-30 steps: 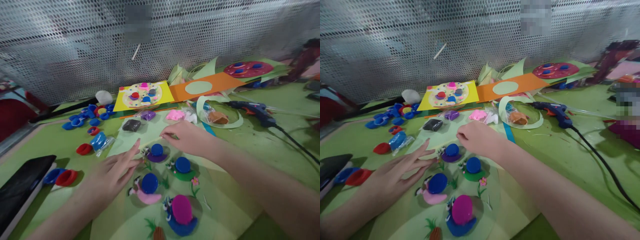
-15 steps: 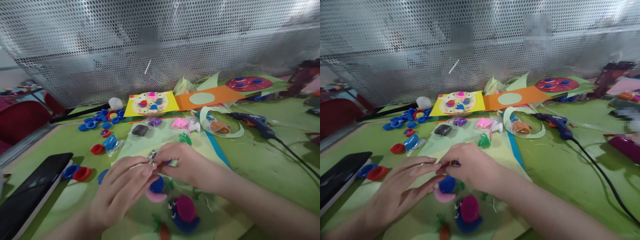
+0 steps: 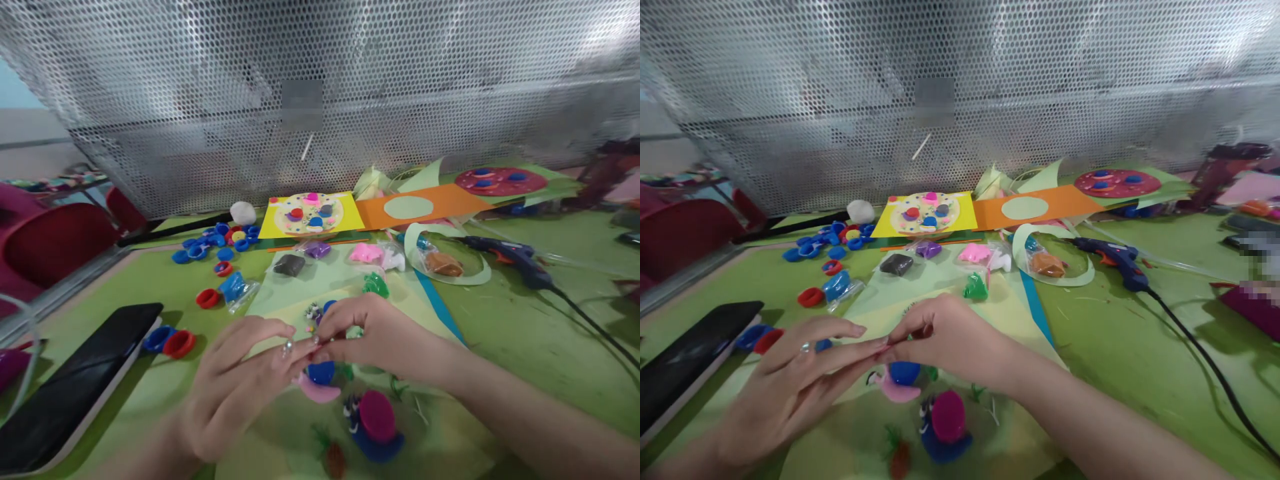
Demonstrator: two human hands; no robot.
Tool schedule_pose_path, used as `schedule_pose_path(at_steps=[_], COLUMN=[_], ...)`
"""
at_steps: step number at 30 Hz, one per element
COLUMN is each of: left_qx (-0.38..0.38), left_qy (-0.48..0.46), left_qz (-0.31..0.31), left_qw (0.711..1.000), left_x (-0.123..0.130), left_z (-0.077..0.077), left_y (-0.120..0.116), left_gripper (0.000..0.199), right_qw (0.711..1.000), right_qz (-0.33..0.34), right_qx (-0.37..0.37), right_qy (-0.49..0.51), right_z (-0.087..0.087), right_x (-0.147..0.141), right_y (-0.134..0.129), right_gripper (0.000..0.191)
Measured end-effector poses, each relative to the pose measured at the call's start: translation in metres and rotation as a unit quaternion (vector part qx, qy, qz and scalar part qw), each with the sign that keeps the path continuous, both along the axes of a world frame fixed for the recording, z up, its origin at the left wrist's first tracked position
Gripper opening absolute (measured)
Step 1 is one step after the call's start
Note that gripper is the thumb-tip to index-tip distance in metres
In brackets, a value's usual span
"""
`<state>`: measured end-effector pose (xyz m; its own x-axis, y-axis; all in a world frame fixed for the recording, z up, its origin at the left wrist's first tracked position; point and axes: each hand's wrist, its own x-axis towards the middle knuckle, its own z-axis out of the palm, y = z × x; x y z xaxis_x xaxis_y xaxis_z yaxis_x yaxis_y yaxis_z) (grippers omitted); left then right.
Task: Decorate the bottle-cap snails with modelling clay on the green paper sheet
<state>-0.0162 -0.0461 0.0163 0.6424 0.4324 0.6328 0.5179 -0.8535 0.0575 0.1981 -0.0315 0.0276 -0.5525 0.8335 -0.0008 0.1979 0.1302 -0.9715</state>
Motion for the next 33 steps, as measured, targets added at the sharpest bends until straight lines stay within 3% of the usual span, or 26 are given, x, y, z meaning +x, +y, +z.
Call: schedule_pose_path(at_steps=[3, 8, 12, 16, 18, 21, 23, 28, 33], left_qx=[0.012, 0.019, -0.025, -0.127, -0.197, -0.248, -0.294, -0.525, -0.604], left_qy=[-0.027, -0.037, -0.081, -0.132, -0.199, -0.272, -0.3, -0.355, -0.375], left_qz=[-0.013, 0.051, 0.062, 0.076, 0.102, 0.121, 0.131, 0.122, 0.109], left_qw=[0.999, 0.998, 0.994, 0.98, 0.955, 0.922, 0.898, 0.764, 0.695], left_x=[0.004, 0.01, 0.017, 0.02, 0.021, 0.022, 0.024, 0.028, 0.028], left_z=[0.001, 0.007, 0.017, 0.017, 0.011, 0.003, 0.001, 0.005, 0.003], left_y=[0.002, -0.001, 0.0, 0.004, 0.004, 0.003, 0.003, 0.003, 0.009], left_gripper=[0.017, 0.013, 0.018, 0.017, 0.029, 0.07, 0.084, 0.097, 0.093], right_qw=[1.0, 0.996, 0.986, 0.981, 0.984, 0.991, 0.992, 0.957, 0.902], right_qz=[-0.008, -0.055, -0.156, -0.179, -0.168, -0.133, -0.117, -0.121, -0.082], right_qx=[0.014, 0.064, 0.06, 0.066, 0.05, 0.028, 0.048, 0.259, 0.409], right_qy=[-0.003, -0.013, 0.005, 0.028, 0.026, 0.018, 0.011, -0.043, -0.115], right_z=[-0.002, 0.0, 0.0, -0.003, -0.003, -0.003, -0.003, -0.004, -0.012], right_x=[-0.001, -0.004, 0.001, 0.006, 0.005, 0.0, -0.003, -0.004, -0.001], right_y=[0.0, 0.001, 0.01, 0.017, 0.016, 0.01, 0.006, -0.002, -0.002], right_gripper=[0.008, 0.011, 0.011, 0.013, 0.014, 0.018, 0.019, 0.016, 0.017])
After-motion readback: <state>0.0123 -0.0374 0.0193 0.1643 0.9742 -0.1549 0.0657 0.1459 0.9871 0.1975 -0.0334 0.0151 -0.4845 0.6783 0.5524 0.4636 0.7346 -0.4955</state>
